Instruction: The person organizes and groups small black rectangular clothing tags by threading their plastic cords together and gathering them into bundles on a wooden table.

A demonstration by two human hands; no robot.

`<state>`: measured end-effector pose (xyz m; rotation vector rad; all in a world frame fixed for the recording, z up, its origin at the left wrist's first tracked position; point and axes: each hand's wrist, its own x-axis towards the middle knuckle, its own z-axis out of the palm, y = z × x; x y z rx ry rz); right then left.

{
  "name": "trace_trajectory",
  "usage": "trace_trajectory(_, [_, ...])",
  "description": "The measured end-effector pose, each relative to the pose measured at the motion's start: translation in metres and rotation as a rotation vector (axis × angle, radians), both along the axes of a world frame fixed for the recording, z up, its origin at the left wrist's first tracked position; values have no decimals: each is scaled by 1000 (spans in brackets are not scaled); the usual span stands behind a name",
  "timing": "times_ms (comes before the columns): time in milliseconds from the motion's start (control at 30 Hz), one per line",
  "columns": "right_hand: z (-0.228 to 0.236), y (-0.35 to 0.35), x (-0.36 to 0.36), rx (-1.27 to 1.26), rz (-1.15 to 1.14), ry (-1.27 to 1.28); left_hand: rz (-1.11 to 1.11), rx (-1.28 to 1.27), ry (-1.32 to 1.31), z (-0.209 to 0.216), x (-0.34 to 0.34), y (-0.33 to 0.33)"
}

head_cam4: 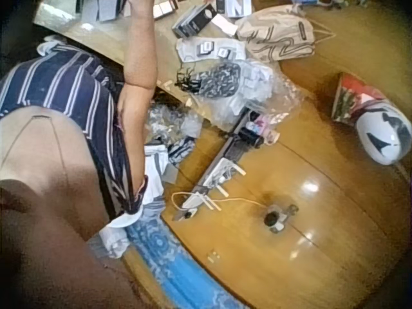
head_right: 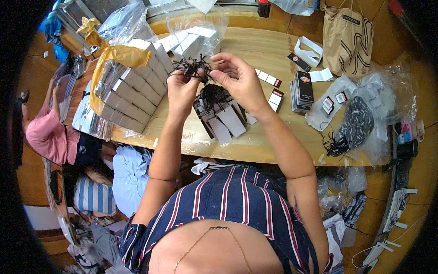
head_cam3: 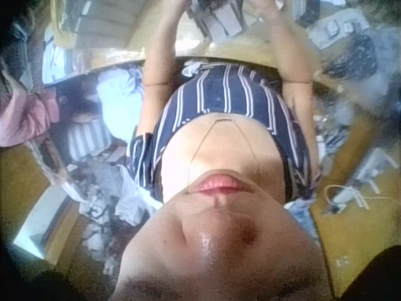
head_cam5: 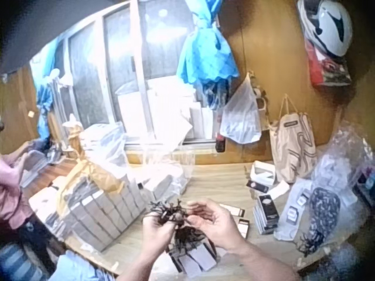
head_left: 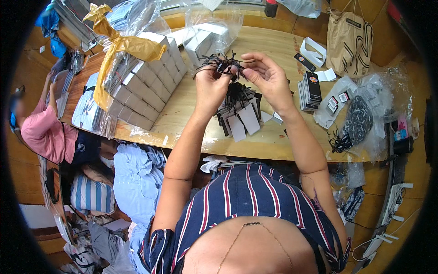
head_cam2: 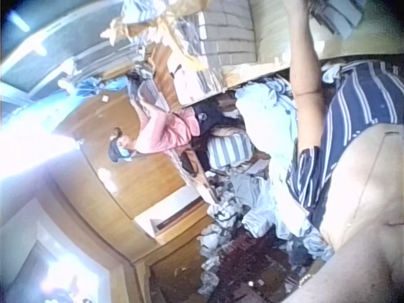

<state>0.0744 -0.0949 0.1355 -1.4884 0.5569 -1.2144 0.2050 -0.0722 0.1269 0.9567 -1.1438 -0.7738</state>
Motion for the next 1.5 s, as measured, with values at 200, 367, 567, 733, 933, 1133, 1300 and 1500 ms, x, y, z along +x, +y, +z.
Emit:
trace_trajectory(200, [-26, 3, 13, 132, 184, -44, -102, 78, -154, 35, 6, -6])
trace_trajectory(367, [-22, 5, 11, 152, 173, 53, -193, 169, 57, 44, 17, -18])
trace_trajectory(567, [-14, 3, 13, 263, 132, 113, -276, 161, 46, 43, 26, -30])
trace_trajectory(733, [-8, -4, 13, 152, 91, 0, -452, 83, 353, 20, 27, -34])
trace_trajectory(933, [8, -13, 14, 35, -5, 65, -470, 224, 343, -26, 1, -12])
trace_trajectory(1133, [1, -19, 15, 278, 55, -149, -470, 336, 337, -22, -5, -3])
trace_trajectory(1300, [1, -8, 13, 238, 65, -73, -511, 362, 266, -33, -3, 7])
trace_trajectory(1500, [23, -12, 14, -496, -208, 396, -363, 278, -183, 5, 8, -6])
